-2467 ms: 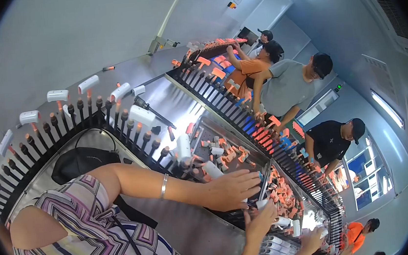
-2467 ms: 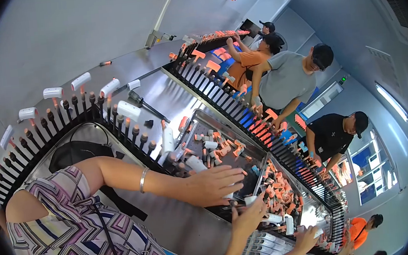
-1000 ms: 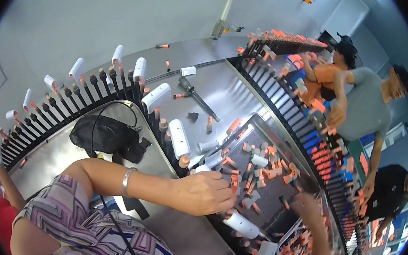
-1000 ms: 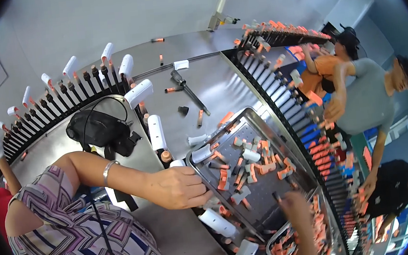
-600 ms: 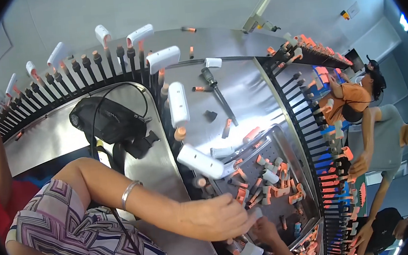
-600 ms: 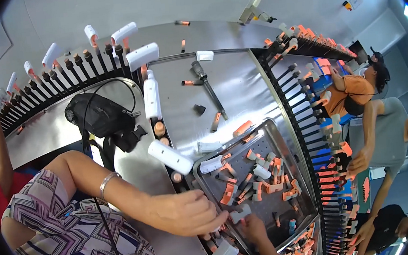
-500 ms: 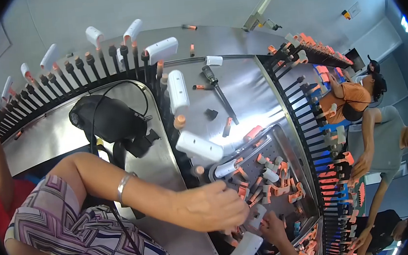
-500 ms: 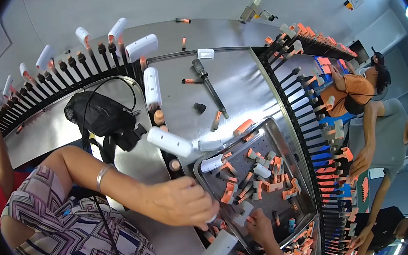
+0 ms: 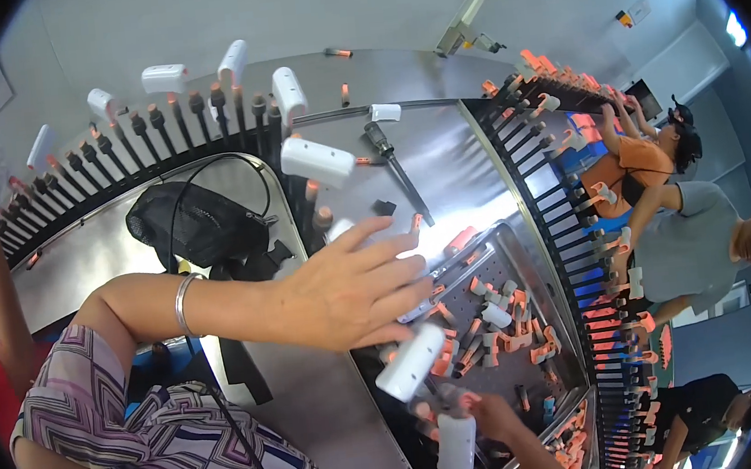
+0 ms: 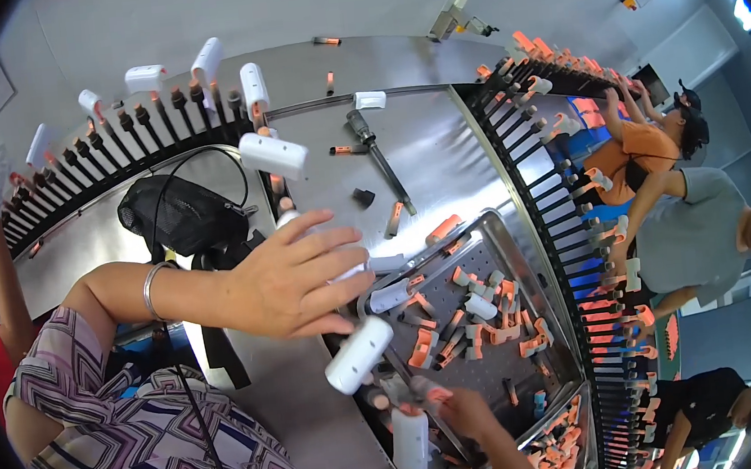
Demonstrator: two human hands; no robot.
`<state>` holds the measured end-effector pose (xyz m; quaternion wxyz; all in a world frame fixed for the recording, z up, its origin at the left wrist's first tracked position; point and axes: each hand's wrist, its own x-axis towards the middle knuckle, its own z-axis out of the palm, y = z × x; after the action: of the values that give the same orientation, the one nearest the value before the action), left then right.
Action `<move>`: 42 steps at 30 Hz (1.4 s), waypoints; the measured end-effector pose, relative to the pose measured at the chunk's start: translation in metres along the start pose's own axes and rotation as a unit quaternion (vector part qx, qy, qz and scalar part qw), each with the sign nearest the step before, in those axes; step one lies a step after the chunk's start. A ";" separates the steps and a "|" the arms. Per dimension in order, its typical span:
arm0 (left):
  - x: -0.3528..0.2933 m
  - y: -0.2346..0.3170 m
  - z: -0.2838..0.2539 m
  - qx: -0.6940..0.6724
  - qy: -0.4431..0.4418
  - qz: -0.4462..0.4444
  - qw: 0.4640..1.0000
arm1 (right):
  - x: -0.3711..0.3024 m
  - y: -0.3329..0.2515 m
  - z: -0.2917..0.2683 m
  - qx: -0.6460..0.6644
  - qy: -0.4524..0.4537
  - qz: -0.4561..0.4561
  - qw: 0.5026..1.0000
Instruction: Assembling small plastic components onto a moving conveyor belt system in a factory setting.
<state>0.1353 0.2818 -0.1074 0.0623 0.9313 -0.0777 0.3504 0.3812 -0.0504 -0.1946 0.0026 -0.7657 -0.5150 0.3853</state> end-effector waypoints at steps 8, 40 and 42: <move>0.017 0.049 -0.032 -0.145 -0.033 0.092 0.985 | -0.139 -0.012 -0.081 0.297 0.266 0.175 0.900; -0.022 0.123 -0.082 -0.116 -0.016 0.169 0.979 | -0.198 -0.231 0.303 0.150 0.311 0.304 0.888; -0.017 0.119 -0.079 -0.121 -0.100 0.096 0.983 | -0.198 -0.226 0.296 0.163 0.293 0.326 0.884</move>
<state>0.0499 0.1798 -0.0524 0.1323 0.9354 -0.2142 0.2482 -0.0063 -0.2168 -0.1954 0.1521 -0.9571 -0.1427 0.2011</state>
